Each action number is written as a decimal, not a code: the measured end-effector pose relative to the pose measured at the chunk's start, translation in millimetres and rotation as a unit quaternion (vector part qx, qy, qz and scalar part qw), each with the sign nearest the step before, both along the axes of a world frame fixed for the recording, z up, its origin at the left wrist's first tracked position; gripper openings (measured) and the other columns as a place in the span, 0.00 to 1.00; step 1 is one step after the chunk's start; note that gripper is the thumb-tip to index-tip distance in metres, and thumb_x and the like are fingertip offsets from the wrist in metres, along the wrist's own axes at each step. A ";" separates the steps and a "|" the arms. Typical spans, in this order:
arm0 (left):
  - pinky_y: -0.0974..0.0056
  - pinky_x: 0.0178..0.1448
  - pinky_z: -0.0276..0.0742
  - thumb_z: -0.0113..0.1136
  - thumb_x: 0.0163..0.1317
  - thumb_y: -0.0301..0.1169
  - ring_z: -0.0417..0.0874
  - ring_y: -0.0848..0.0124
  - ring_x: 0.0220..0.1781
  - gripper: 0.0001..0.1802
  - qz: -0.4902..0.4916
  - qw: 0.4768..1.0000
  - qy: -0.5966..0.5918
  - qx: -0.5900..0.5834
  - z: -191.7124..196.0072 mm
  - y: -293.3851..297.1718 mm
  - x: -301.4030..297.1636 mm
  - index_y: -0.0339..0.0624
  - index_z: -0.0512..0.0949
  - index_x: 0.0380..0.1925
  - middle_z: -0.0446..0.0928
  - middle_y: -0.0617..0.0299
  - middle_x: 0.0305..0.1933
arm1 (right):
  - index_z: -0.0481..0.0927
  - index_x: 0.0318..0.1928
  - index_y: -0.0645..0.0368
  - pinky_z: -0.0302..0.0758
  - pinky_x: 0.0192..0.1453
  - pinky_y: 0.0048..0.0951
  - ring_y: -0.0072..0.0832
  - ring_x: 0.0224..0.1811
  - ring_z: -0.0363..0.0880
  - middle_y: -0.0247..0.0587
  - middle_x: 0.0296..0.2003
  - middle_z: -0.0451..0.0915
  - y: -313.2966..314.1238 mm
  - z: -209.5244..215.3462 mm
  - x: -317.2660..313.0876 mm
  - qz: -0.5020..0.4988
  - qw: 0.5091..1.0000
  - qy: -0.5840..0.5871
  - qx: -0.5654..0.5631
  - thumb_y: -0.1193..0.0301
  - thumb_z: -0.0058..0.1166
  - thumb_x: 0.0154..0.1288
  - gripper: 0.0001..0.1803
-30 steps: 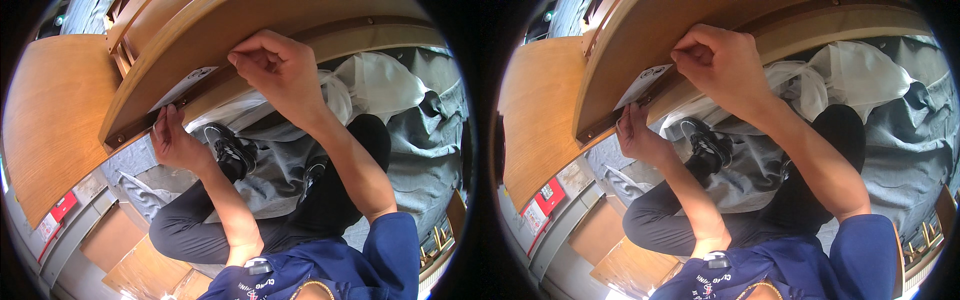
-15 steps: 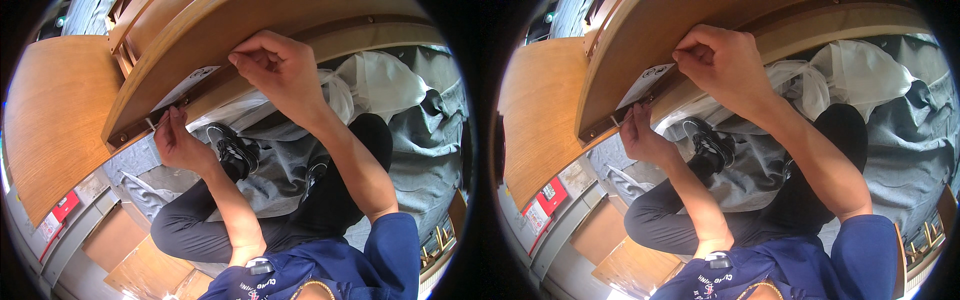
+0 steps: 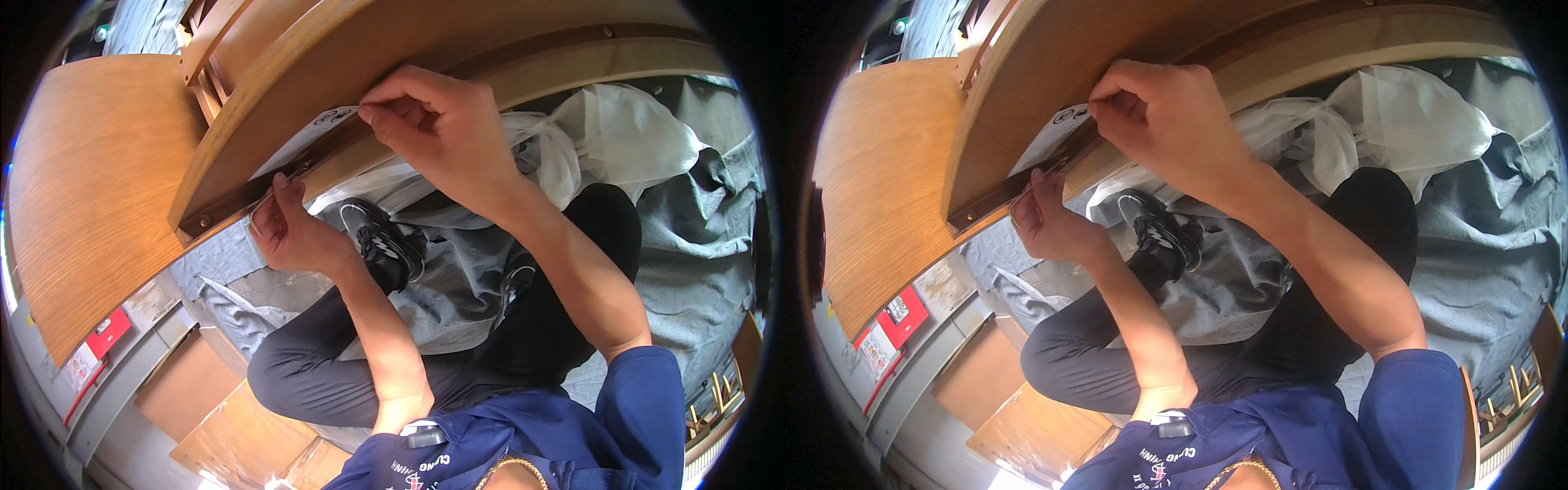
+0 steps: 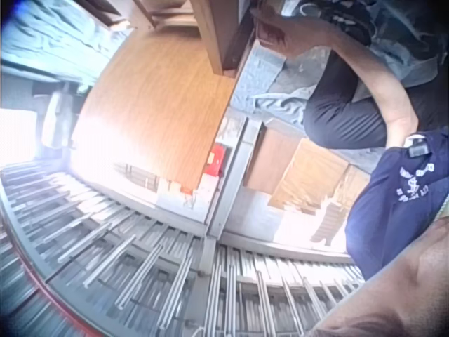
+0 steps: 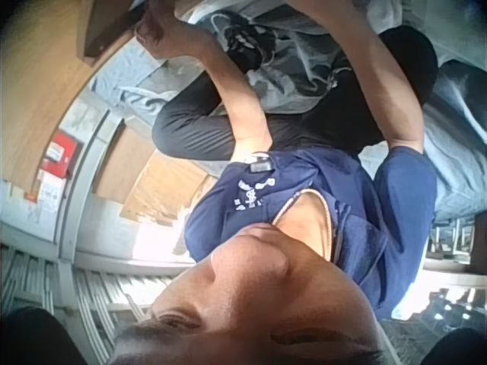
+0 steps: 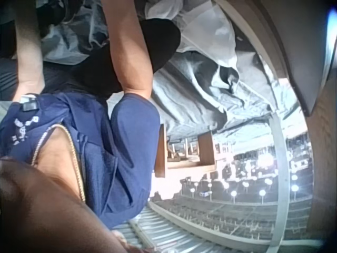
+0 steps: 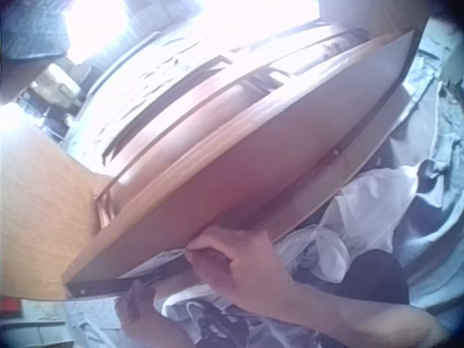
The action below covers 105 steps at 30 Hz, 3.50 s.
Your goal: The person sits on the floor and assembles a wooden cabinet by inserting and tightening screws into the underside of the structure using an Allen key. The person repositions the cabinet to access different screw locations and continues fastening components together.
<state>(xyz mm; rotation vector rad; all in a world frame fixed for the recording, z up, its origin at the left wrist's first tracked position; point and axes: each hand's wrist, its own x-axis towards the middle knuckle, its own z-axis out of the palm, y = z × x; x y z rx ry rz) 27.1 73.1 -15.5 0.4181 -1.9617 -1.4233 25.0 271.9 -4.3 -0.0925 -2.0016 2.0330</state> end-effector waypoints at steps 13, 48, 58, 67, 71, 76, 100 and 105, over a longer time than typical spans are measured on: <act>0.60 0.51 0.90 0.78 0.70 0.23 0.94 0.66 0.43 0.06 -0.044 0.947 -0.118 -0.294 -9.2 0.0 -1.0 0.32 0.92 0.44 0.94 0.55 0.44 | 0.91 0.47 0.63 0.77 0.32 0.22 0.13 0.28 0.84 0.33 0.28 0.89 -7.7 -1.4 -5.6 0.010 1.000 0.011 0.008 0.75 0.73 0.76 0.06; 0.49 0.86 0.76 0.66 0.84 0.44 0.84 0.61 0.74 0.24 -0.313 0.495 0.001 0.811 -41.3 -56.7 43.8 0.43 0.80 0.71 0.85 0.55 0.70 | 0.96 0.53 0.56 0.90 0.51 0.36 0.39 0.49 0.92 0.42 0.48 0.89 -68.0 5.0 0.0 0.149 0.972 0.142 0.110 0.69 0.75 0.71 0.12; 0.50 0.73 0.83 0.68 0.83 0.44 0.88 0.63 0.65 0.17 -0.336 0.513 -0.070 0.787 52.4 46.4 36.4 0.44 0.89 0.57 0.90 0.58 0.63 | 0.92 0.42 0.60 0.87 0.39 0.33 0.33 0.32 0.89 0.43 0.42 0.89 33.3 104.4 24.0 -0.041 0.964 0.230 0.129 0.77 0.79 0.68 0.06; 0.59 0.50 0.96 0.76 0.75 0.29 0.94 0.64 0.41 0.08 -0.311 0.877 -0.099 0.354 132.9 55.2 50.4 0.39 0.86 0.46 0.91 0.50 0.46 | 0.90 0.41 0.61 0.89 0.46 0.46 0.41 0.39 0.93 0.54 0.33 0.91 281.0 145.7 -147.2 -0.018 0.835 -0.122 0.536 0.56 0.68 0.71 0.19; 0.64 0.49 0.94 0.75 0.77 0.33 0.94 0.67 0.44 0.08 -0.414 0.773 -0.187 0.442 104.7 124.3 97.3 0.44 0.85 0.49 0.91 0.58 0.46 | 0.88 0.52 0.61 0.85 0.66 0.58 0.59 0.57 0.89 0.63 0.49 0.89 414.3 135.1 -106.7 -0.334 0.782 0.081 0.520 0.63 0.64 0.64 0.19; 0.61 0.54 0.91 0.74 0.78 0.29 0.92 0.68 0.43 0.09 -0.376 0.893 -0.177 0.173 188.8 83.4 81.7 0.36 0.85 0.50 0.89 0.58 0.43 | 0.93 0.56 0.61 0.90 0.60 0.44 0.42 0.48 0.97 0.55 0.45 0.95 311.4 185.2 -99.2 -0.134 0.878 -0.135 0.439 0.55 0.67 0.73 0.24; 0.48 0.62 0.82 0.79 0.64 0.27 0.85 0.51 0.56 0.29 -0.740 0.593 0.002 -0.317 170.7 298.9 -145.0 0.44 0.74 0.61 0.83 0.46 0.54 | 0.94 0.48 0.66 0.82 0.40 0.35 0.30 0.34 0.90 0.47 0.36 0.94 239.8 43.5 90.2 -0.235 0.929 -0.176 0.225 0.70 0.70 0.77 0.10; 0.50 0.62 0.83 0.71 0.53 0.38 0.88 0.49 0.53 0.36 -0.829 0.517 -0.106 -0.187 145.7 311.1 -175.0 0.33 0.77 0.62 0.86 0.41 0.48 | 0.94 0.50 0.64 0.83 0.42 0.35 0.32 0.32 0.88 0.51 0.36 0.93 236.8 25.6 57.6 -0.183 0.904 -0.161 0.350 0.72 0.72 0.73 0.10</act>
